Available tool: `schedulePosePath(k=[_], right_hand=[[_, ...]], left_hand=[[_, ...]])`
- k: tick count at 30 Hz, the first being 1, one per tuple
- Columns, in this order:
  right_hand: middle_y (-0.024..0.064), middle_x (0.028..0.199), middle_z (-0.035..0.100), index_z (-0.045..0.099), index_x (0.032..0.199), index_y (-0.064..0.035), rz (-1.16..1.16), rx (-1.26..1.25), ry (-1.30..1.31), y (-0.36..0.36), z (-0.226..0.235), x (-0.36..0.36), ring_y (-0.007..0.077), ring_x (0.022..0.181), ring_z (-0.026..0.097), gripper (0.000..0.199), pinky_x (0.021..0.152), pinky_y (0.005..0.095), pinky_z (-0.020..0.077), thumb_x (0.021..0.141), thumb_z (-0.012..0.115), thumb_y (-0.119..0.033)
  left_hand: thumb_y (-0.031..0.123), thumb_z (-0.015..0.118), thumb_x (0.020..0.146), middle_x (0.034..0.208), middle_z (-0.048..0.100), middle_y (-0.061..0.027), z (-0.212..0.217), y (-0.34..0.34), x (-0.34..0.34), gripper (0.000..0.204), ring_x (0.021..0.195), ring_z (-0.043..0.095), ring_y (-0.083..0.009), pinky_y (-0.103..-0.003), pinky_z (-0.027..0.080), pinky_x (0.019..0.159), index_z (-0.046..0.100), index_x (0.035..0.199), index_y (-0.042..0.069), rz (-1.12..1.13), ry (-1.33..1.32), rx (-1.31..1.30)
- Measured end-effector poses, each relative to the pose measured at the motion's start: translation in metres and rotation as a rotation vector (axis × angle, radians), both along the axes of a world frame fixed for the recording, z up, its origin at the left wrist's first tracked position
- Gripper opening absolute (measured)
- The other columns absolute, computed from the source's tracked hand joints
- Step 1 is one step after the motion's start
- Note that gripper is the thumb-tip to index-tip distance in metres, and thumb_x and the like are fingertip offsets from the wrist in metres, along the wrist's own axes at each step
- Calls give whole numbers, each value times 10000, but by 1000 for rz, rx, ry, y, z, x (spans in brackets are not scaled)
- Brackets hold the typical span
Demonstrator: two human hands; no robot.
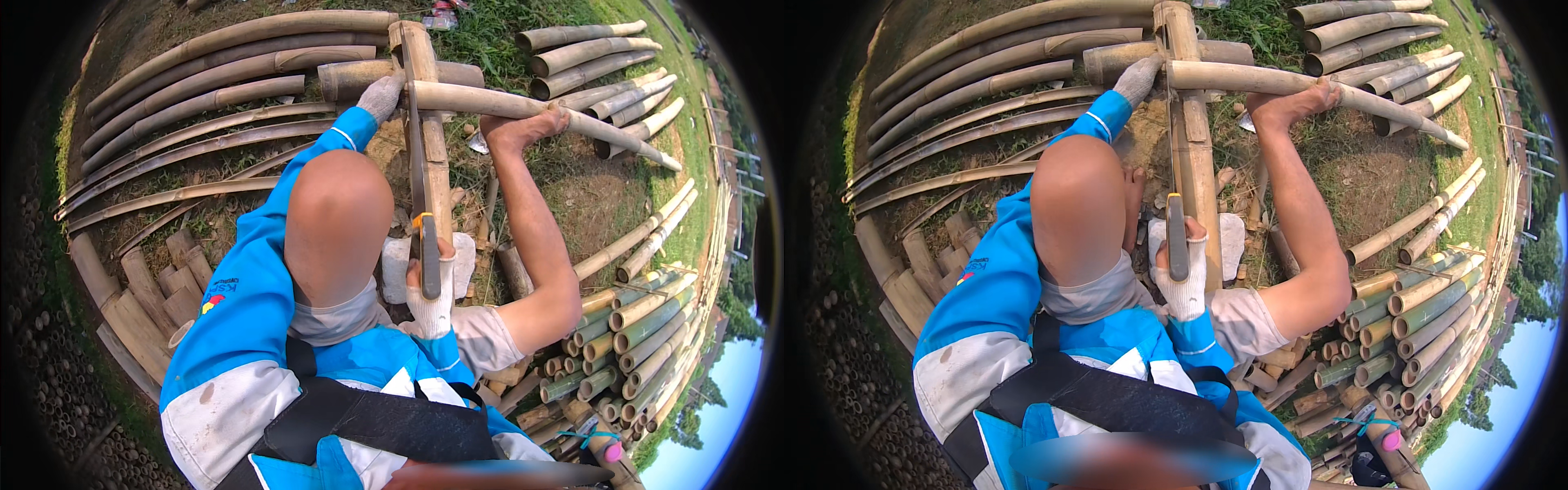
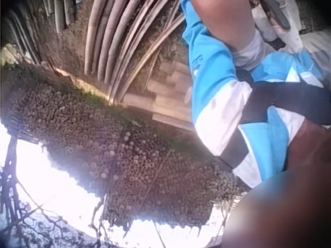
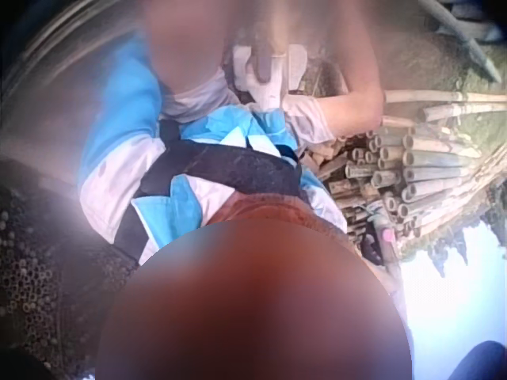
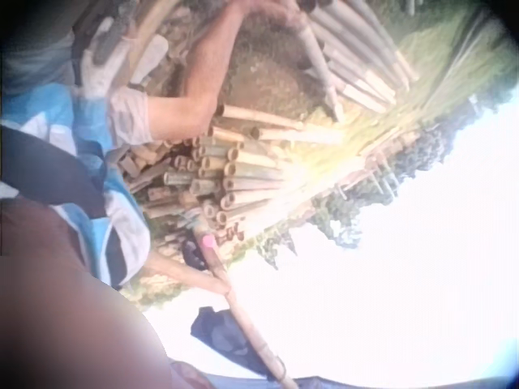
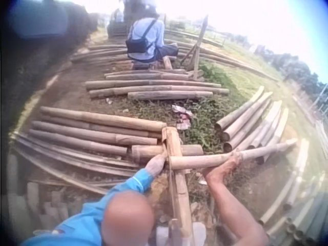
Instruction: The person sits on the ground and uses a hand saw to cut long bamboo poles into shorter sections. They hold the bamboo with their hands and feet, saw through it, and place the cut pieces aside.
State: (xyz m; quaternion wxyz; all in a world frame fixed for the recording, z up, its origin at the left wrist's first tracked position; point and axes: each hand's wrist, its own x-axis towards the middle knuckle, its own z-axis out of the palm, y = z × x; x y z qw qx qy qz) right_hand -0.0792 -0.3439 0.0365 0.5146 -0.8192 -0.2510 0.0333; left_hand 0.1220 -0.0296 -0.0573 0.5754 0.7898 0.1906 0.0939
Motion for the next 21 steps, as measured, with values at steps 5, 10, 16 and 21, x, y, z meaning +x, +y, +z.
schedulePosePath(k=[5,10,16,21], right_hand=[[172,1148,558,473,1337,-29,48,177,-94,121,-34,145,289,1009,605,507,933,408,513,870,665,16],[143,1184,511,445,1390,-13,31,85,-58,36,-39,53,225,1016,559,525,927,363,490,898,629,-7],[154,1167,531,468,1352,-4,68,-28,38,-68,-13,-53,217,1036,567,498,913,352,479,929,652,-193],[128,1184,581,494,1356,-38,54,111,71,70,-9,96,220,1046,602,463,940,371,500,923,657,-34]], left_hand=[[292,379,1095,1078,688,-274,-1,0,1,367,946,705,-401,-496,554,791,608,1261,59,-27,78,39],[365,358,1090,1088,686,-290,-5,-2,2,436,1027,680,-450,-527,531,883,628,1219,49,-17,-12,259],[286,375,1096,1108,680,-290,-23,-3,3,354,1073,660,-456,-545,513,932,595,1270,70,-58,26,130],[305,367,1099,1056,684,-274,-19,-4,1,367,947,703,-419,-524,560,805,594,1276,77,-38,-54,133]])
